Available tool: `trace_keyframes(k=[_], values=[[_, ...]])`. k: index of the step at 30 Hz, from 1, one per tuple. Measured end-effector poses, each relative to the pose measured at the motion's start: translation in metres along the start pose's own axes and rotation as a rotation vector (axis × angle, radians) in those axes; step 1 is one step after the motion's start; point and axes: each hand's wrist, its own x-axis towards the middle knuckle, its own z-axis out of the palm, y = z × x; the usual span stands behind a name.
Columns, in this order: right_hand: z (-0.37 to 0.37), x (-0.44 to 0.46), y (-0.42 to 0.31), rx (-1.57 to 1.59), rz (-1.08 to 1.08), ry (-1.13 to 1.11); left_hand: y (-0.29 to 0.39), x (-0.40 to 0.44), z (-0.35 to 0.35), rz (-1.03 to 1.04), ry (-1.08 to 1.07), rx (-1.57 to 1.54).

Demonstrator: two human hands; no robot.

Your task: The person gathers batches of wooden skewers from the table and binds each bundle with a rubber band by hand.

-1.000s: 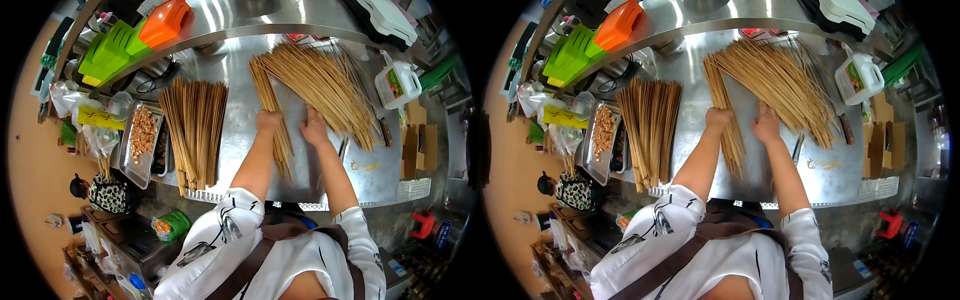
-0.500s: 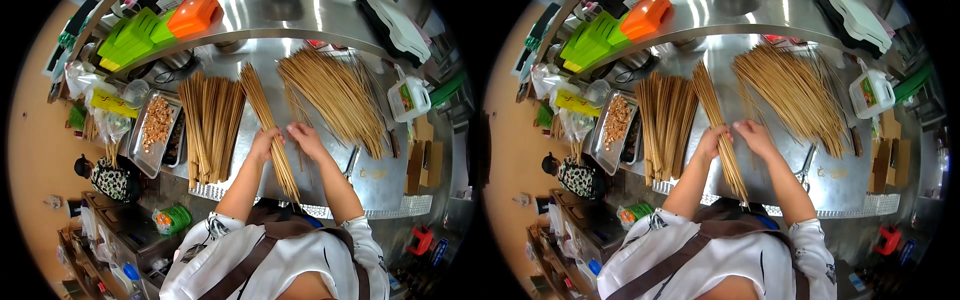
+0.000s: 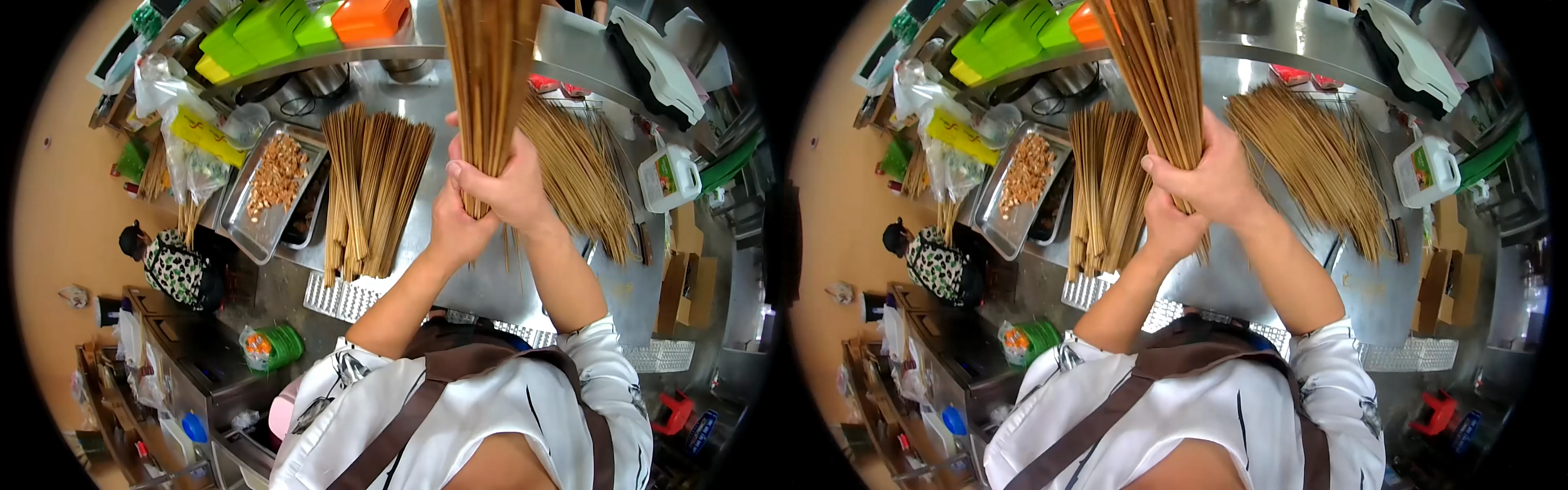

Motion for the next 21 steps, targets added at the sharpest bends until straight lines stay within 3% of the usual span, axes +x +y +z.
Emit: trace_keyframes(k=[1,3,4,6,8,11,12,14,15,16,17,19,21], values=[[0.003,-0.005,0.005,-0.003,0.006,-0.007,-0.006,0.001,-0.003,0.073,-0.025,-0.018],[0.01,-0.018,0.028,-0.142,-0.253,0.053,-0.021,-0.001,-0.006,0.165,-0.044,-0.035],[0.018,-0.026,0.043,-0.106,-0.223,0.12,-0.036,-0.008,-0.003,-0.034,0.004,-0.198],[0.019,-0.04,0.089,-0.083,-0.126,0.049,-0.081,-0.022,-0.002,-0.232,0.047,-0.364],[0.021,-0.048,0.106,-0.064,-0.023,-0.015,-0.129,-0.031,-0.003,0.059,-0.063,0.174],[0.022,-0.057,0.111,-0.055,0.159,-0.023,-0.137,-0.032,-0.006,0.024,-0.194,0.267],[0.02,-0.058,0.112,-0.161,0.16,0.005,-0.109,-0.029,-0.009,-0.243,-0.214,0.081],[0.018,-0.056,0.109,-0.276,0.153,0.038,-0.088,-0.034,-0.011,-0.167,-0.16,0.05],[0.022,-0.057,0.102,-0.203,0.037,0.058,-0.086,-0.036,-0.011,-0.104,-0.102,0.026],[0.026,-0.059,0.098,-0.129,-0.074,0.085,-0.12,-0.043,-0.011,0.056,-0.109,0.227],[0.027,-0.065,0.124,-0.137,0.083,0.113,-0.137,-0.054,-0.013,0.047,-0.14,0.216],[0.031,-0.081,0.171,-0.044,0.312,0.211,-0.154,-0.057,-0.012,-0.326,-0.273,0.073],[0.029,-0.079,0.163,-0.175,0.321,0.212,-0.152,-0.061,-0.001,-0.178,-0.119,0.005]])
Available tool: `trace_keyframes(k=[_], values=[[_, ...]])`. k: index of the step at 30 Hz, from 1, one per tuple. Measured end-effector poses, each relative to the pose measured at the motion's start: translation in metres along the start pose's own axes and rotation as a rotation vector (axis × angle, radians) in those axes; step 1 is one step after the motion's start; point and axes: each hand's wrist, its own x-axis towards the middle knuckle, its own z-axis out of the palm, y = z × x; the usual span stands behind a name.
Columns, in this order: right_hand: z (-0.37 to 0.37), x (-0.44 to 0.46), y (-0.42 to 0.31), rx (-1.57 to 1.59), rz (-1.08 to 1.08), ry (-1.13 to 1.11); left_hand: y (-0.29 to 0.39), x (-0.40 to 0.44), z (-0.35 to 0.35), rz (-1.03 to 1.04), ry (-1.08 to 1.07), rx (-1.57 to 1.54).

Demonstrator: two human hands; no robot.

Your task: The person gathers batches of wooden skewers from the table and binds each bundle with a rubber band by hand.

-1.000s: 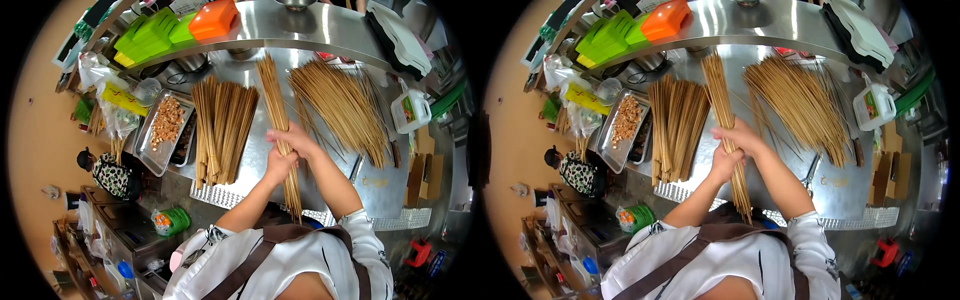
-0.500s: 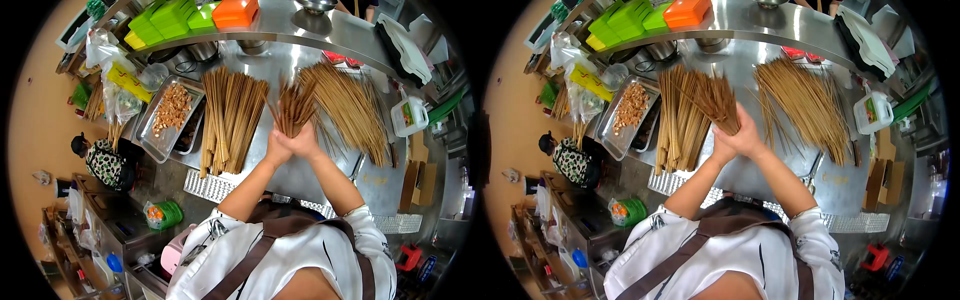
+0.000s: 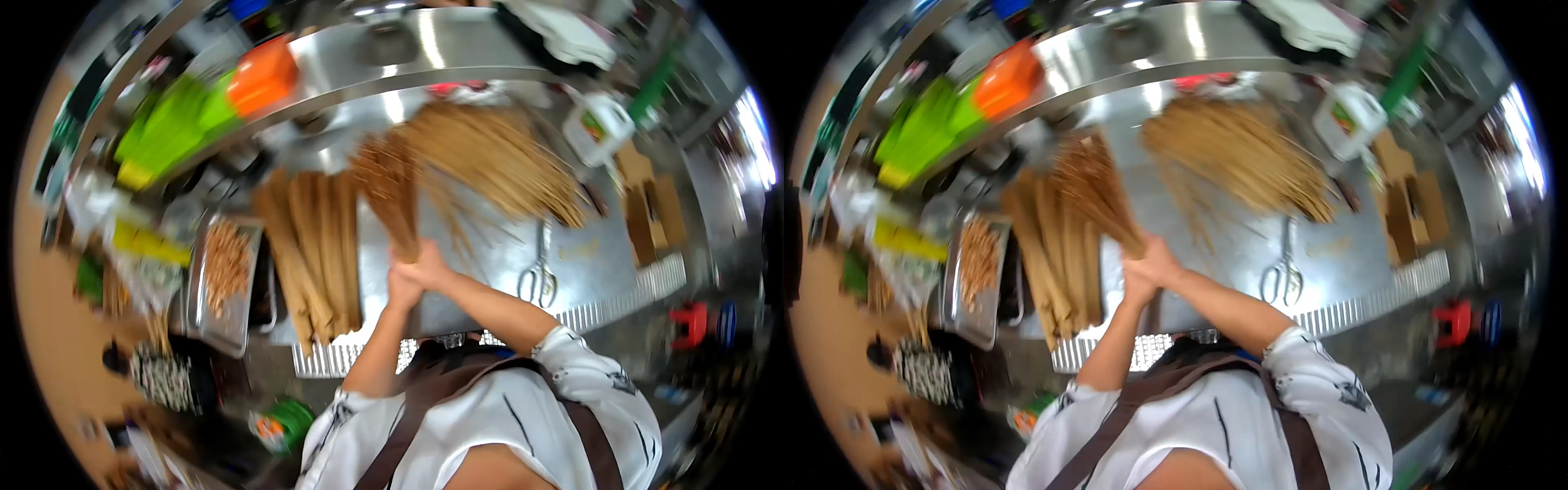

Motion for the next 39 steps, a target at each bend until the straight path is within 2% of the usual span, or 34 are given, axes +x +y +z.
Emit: trace_keyframes(k=[2,3,4,5,6,8,9,11,12,13,14,15,17,18,21,23,24,26,28,30,32,33,35,37,39], values=[[-0.012,-0.006,-0.039,0.067,0.093,-0.02,0.019,-0.012,-0.011,-0.147,-0.182,0.078],[-0.021,-0.007,-0.049,0.068,0.108,0.044,0.039,-0.012,-0.013,-0.199,-0.25,-0.007],[-0.027,-0.007,-0.057,0.183,0.116,-0.031,0.057,-0.013,-0.014,-0.254,-0.303,-0.086],[-0.034,-0.01,-0.062,0.3,0.116,-0.115,0.062,-0.017,-0.01,-0.198,-0.309,-0.117],[-0.043,-0.015,-0.066,0.303,0.115,-0.086,0.071,-0.022,-0.008,-0.195,-0.338,-0.117],[-0.064,-0.029,-0.07,0.285,0.053,-0.162,0.092,-0.034,-0.004,-0.485,-0.462,-0.369],[-0.075,-0.043,-0.06,0.426,0.061,-0.098,0.098,-0.038,-0.002,-0.499,-0.49,-0.442],[-0.126,-0.067,-0.03,0.336,0.071,0.04,0.101,-0.045,-0.005,-0.534,-0.515,-0.514],[-0.159,-0.081,-0.006,0.054,0.104,0.205,0.103,-0.048,-0.005,-0.566,-0.518,-0.597],[-0.196,-0.096,0.022,-0.395,-0.004,0.385,0.106,-0.051,-0.006,-0.59,-0.524,-0.656],[-0.228,-0.113,0.052,-0.506,0.131,0.609,0.109,-0.053,-0.005,-0.593,-0.529,-0.656],[-0.256,-0.128,0.068,-0.746,0.133,0.671,0.112,-0.055,-0.005,-0.641,-0.523,-0.74],[-0.291,-0.145,0.076,-1.089,0.023,0.578,0.116,-0.059,-0.001,-0.701,-0.527,-0.826],[-0.301,-0.147,0.08,-1.085,0.021,0.577,0.118,-0.06,0.003,-0.7,-0.525,-0.822],[-0.314,-0.144,0.093,-1.269,0.16,0.255,0.124,-0.062,0.013,-0.662,-0.506,-0.744],[-0.32,-0.141,0.119,-1.417,0.218,0.192,0.119,-0.061,0.017,-0.664,-0.514,-0.762],[-0.312,-0.142,0.092,-1.416,0.228,0.137,0.123,-0.06,0.02,-0.638,-0.485,-0.693],[-0.322,-0.137,0.11,-1.38,0.361,0.104,0.128,-0.057,0.023,-0.601,-0.498,-0.528],[-0.335,-0.136,0.113,-1.381,0.181,0.084,0.126,-0.055,0.027,-0.569,-0.462,-0.469],[-0.338,-0.129,0.09,-1.358,0.285,0.255,0.127,-0.051,0.03,-0.577,-0.416,-0.405],[-0.338,-0.122,0.061,-1.297,-0.164,0.48,0.128,-0.051,0.035,-0.611,-0.322,-0.408],[-0.332,-0.118,0.055,-1.285,-0.192,0.441,0.124,-0.05,0.038,-0.595,-0.303,-0.415],[-0.314,-0.111,0.041,-0.843,-0.002,0.585,0.121,-0.048,0.05,-0.575,-0.272,-0.421],[-0.265,-0.108,0.029,-0.308,-0.016,0.418,0.122,-0.044,0.062,-0.539,-0.221,-0.469],[-0.205,-0.106,0.003,0.03,0.172,0.218,0.125,-0.038,0.068,-0.522,-0.218,-0.506]])
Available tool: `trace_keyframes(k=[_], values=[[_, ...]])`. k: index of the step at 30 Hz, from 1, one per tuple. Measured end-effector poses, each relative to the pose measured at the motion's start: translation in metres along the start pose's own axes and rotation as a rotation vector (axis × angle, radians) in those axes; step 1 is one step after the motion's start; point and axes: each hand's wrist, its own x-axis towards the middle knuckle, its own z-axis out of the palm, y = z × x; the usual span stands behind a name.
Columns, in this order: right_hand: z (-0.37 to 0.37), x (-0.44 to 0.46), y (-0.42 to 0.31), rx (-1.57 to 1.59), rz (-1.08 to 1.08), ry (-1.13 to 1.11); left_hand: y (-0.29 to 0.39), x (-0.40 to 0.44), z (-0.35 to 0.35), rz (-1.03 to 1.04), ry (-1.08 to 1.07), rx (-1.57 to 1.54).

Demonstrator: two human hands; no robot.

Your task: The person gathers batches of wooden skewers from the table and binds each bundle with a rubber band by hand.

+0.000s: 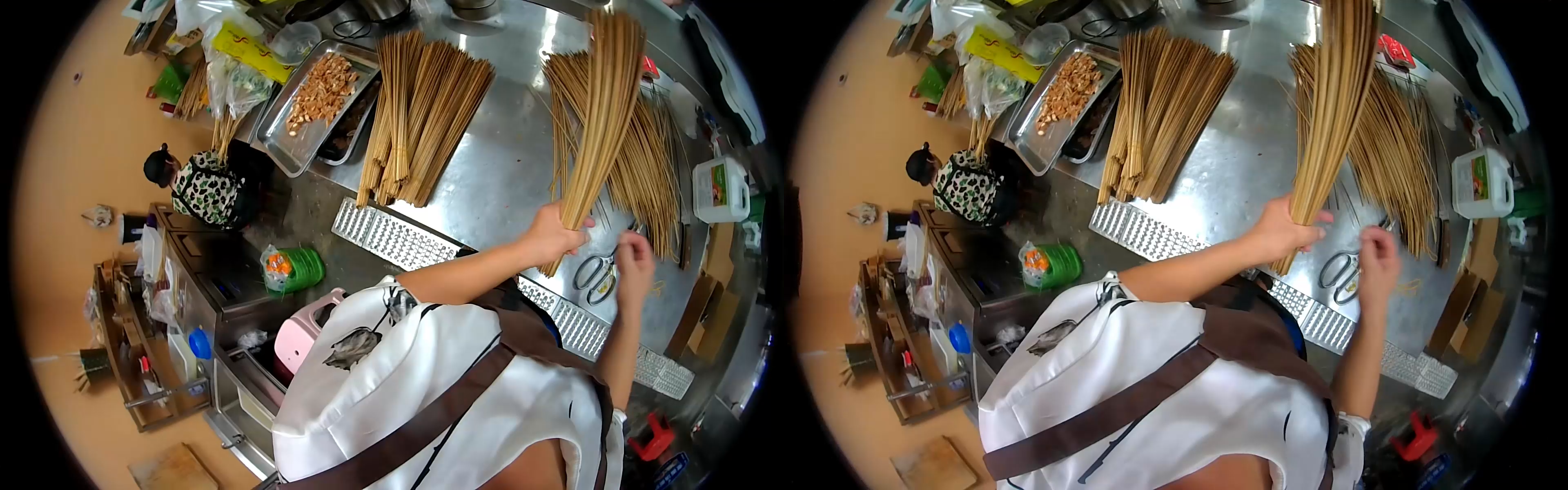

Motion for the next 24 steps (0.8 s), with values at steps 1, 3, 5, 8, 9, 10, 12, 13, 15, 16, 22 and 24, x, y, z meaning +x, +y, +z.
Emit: trace_keyframes(k=[1,3,5,8,9,10,12,13,15,16,22,24], values=[[0.03,-0.008,-0.02,0.035,0.053,-0.055,0.0,0.003,0.003,0.02,-0.023,-0.021],[0.058,-0.009,-0.029,0.045,0.047,-0.084,-0.007,0.009,0.001,0.032,-0.015,-0.014],[0.064,-0.008,-0.036,-0.043,0.045,-0.097,0.002,0.006,-0.005,0.054,0.094,0.131],[0.069,-0.007,-0.035,-0.115,-0.023,-0.147,0.004,0.004,-0.012,0.087,0.112,0.12],[0.07,-0.007,-0.035,-0.136,-0.025,-0.174,0.007,0.003,-0.013,0.089,0.123,0.095],[0.072,-0.005,-0.033,-0.1,-0.016,-0.205,0.009,0.0,-0.015,0.088,0.131,0.063],[0.075,-0.001,-0.028,-0.067,-0.024,-0.263,0.013,-0.008,-0.022,0.122,0.11,-0.024],[0.078,0.0,-0.023,-0.061,-0.058,-0.266,0.014,-0.011,-0.024,0.122,0.057,-0.115],[0.084,0.003,-0.021,-0.052,-0.106,-0.286,0.01,-0.011,-0.029,0.185,0.077,-0.094],[0.089,0.002,-0.021,-0.027,-0.076,-0.287,0.008,-0.011,-0.033,0.221,0.079,-0.074],[0.101,-0.001,-0.03,0.027,0.055,-0.343,0.013,-0.015,-0.054,0.195,0.052,-0.045],[0.109,-0.004,-0.036,0.024,-0.021,-0.348,0.013,-0.016,-0.055,0.205,0.076,-0.078]])
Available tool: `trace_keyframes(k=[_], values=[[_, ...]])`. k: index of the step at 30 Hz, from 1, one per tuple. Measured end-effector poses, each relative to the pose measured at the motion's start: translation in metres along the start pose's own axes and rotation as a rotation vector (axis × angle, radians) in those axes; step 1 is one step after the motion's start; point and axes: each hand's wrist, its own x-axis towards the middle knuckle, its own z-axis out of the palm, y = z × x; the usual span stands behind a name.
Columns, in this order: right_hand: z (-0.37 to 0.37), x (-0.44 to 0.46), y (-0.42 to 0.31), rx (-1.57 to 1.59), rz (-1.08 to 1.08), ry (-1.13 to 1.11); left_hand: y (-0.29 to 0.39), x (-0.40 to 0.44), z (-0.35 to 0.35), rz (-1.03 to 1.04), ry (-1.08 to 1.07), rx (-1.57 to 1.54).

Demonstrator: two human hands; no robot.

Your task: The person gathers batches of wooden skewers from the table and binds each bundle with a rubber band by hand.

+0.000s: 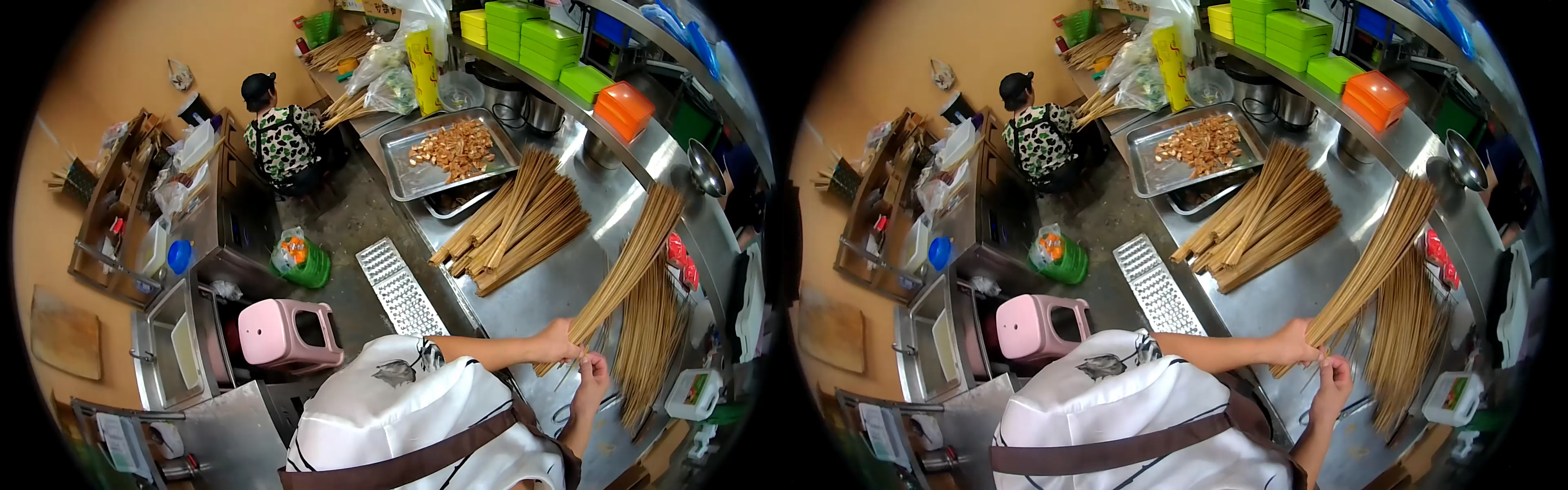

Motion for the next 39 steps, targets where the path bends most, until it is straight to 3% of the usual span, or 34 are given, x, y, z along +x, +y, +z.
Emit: trace_keyframes(k=[2,4,8,10,18,21,23,25,27,28,29,31,32,33,34,35,37,39], values=[[0.007,-0.001,-0.005,-0.021,-0.072,-0.008,-0.002,0.0,0.0,0.01,0.027,-0.036],[0.012,-0.002,-0.009,-0.466,-0.282,0.044,-0.007,0.002,-0.003,0.036,0.045,-0.103],[0.028,-0.006,-0.016,-0.634,-0.438,0.076,-0.012,0.006,-0.007,0.048,0.06,-0.025],[0.027,-0.005,-0.013,-0.644,-0.437,0.069,-0.011,0.003,-0.009,0.111,0.081,0.103],[0.023,-0.004,-0.015,-0.631,-0.378,0.069,-0.009,-0.002,-0.012,0.115,0.02,0.076],[0.017,-0.004,-0.011,-0.489,-0.324,0.035,-0.005,-0.001,-0.017,0.045,-0.008,0.009],[0.011,-0.004,-0.005,-0.138,-0.12,-0.059,-0.003,-0.001,-0.021,0.009,-0.005,-0.042],[0.009,-0.006,-0.01,-0.073,-0.074,-0.063,-0.003,0.0,-0.026,-0.011,0.013,0.003],[0.009,-0.007,-0.032,0.556,0.139,-0.118,-0.004,0.0,-0.032,-0.007,0.006,0.035],[0.006,-0.006,-0.031,0.76,0.138,-0.153,-0.003,0.0,-0.034,0.006,0.001,0.072],[0.002,-0.007,-0.031,0.762,0.142,-0.144,-0.001,0.0,-0.035,-0.003,-0.003,0.071],[-0.007,-0.009,-0.031,1.026,0.388,-0.593,0.005,-0.001,-0.033,0.008,0.002,0.117],[-0.01,-0.004,-0.011,0.899,0.399,-0.83,0.009,0.0,-0.031,-0.003,-0.007,0.115],[-0.008,-0.005,-0.007,0.907,0.399,-0.81,0.014,0.001,-0.03,0.035,-0.013,0.098],[-0.002,-0.006,-0.005,0.533,0.509,-0.83,0.018,0.001,-0.029,0.064,-0.025,0.079],[0.003,-0.008,-0.003,0.165,0.619,-0.82,0.021,0.001,-0.029,0.02,0.021,0.126],[0.014,-0.009,-0.001,-0.178,0.484,-0.563,0.025,0.002,-0.029,-0.062,0.029,0.074],[0.01,-0.008,-0.001,0.084,0.407,-0.579,0.029,-0.002,-0.03,-0.124,-0.034,-0.109]])
